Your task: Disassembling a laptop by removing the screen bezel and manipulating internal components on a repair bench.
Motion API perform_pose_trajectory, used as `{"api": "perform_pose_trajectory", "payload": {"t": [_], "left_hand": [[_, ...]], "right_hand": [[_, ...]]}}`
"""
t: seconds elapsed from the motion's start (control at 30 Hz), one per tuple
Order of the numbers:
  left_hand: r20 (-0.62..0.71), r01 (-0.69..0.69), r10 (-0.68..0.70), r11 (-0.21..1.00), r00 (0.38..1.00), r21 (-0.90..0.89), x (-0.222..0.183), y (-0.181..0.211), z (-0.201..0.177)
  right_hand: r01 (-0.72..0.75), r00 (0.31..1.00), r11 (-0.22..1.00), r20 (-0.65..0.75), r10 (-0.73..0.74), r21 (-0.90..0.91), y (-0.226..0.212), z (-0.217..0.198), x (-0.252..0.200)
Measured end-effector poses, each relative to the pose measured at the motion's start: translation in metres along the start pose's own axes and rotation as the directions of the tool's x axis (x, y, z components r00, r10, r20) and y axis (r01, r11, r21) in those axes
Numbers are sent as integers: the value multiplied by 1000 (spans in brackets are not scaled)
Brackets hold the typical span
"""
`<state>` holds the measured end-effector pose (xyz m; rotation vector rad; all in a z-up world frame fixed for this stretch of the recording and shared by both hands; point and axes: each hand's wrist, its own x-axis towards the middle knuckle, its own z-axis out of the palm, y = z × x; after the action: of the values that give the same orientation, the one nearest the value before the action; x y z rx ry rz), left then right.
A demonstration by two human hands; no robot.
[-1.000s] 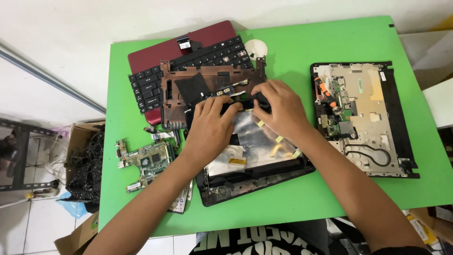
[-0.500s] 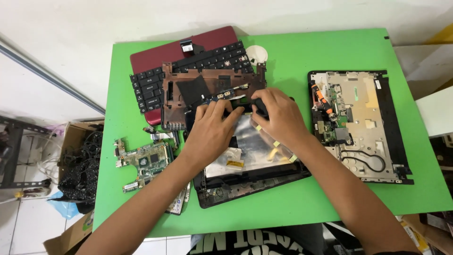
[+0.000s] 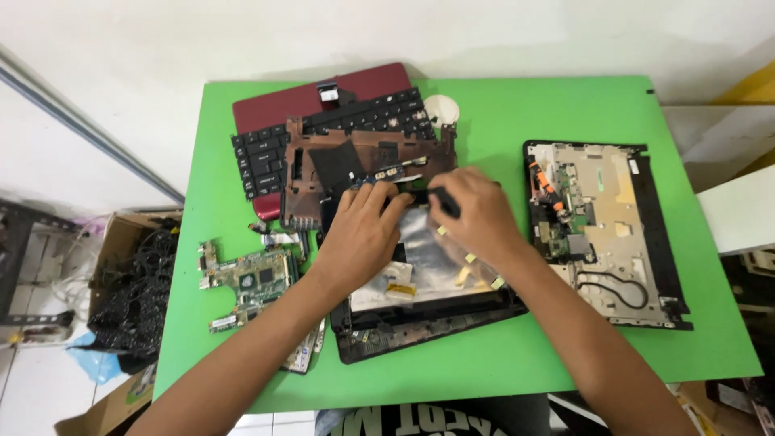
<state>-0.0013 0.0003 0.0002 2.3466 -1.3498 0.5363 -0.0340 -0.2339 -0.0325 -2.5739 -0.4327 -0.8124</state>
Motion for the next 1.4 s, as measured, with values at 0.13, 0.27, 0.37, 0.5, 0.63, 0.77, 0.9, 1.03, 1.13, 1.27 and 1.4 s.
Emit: {"api": "perform_pose_trajectory", "payload": {"t": [0.13, 0.27, 0.37, 0.5, 0.63, 0.77, 0.9, 1.03, 1.13, 1.27, 1.4], "left_hand": [[11, -9, 9, 1000, 1000, -19, 0, 1, -3], [-20, 38, -41, 990, 999, -137, 3, 3, -14], [-40, 67, -78, 970, 996, -233, 5, 7, -26], [-138, 16, -55, 962, 989, -273, 6, 6, -20], [-194, 56, -130, 936, 972, -348, 2, 0, -14], [-152, 143, -227, 894, 962, -425, 4, 2, -21], [-100, 181, -280, 814, 955, -552, 8, 3, -33], [-58, 199, -307, 737, 950, -646, 1, 5, -31], [-14, 194, -278, 704, 960, -684, -3, 4, -25], [50, 181, -190, 768, 980, -614, -8, 2, -19], [52, 121, -113, 776, 992, -619, -1, 13, -37]], "right_hand": [[25, 999, 996, 44, -28, 80, -20, -22, 15], [-162, 987, 913, 67, 147, 375, -35, -51, 24], [-260, 964, 804, 183, 190, 535, -50, -59, 27], [-364, 909, 668, 405, 101, 649, -40, -55, 19], [-358, 911, 652, 403, 87, 669, -41, -57, 23], [-257, 940, 690, 341, 17, 676, -41, -61, 27], [-157, 936, 765, 342, -87, 625, -37, -62, 26], [-211, 926, 769, 374, -39, 604, -39, -54, 22], [-251, 951, 747, 300, 73, 615, -37, -47, 20], [-436, 893, 642, 395, 218, 631, -41, -53, 20], [-449, 888, 667, 382, 257, 594, -44, -57, 25]]}}
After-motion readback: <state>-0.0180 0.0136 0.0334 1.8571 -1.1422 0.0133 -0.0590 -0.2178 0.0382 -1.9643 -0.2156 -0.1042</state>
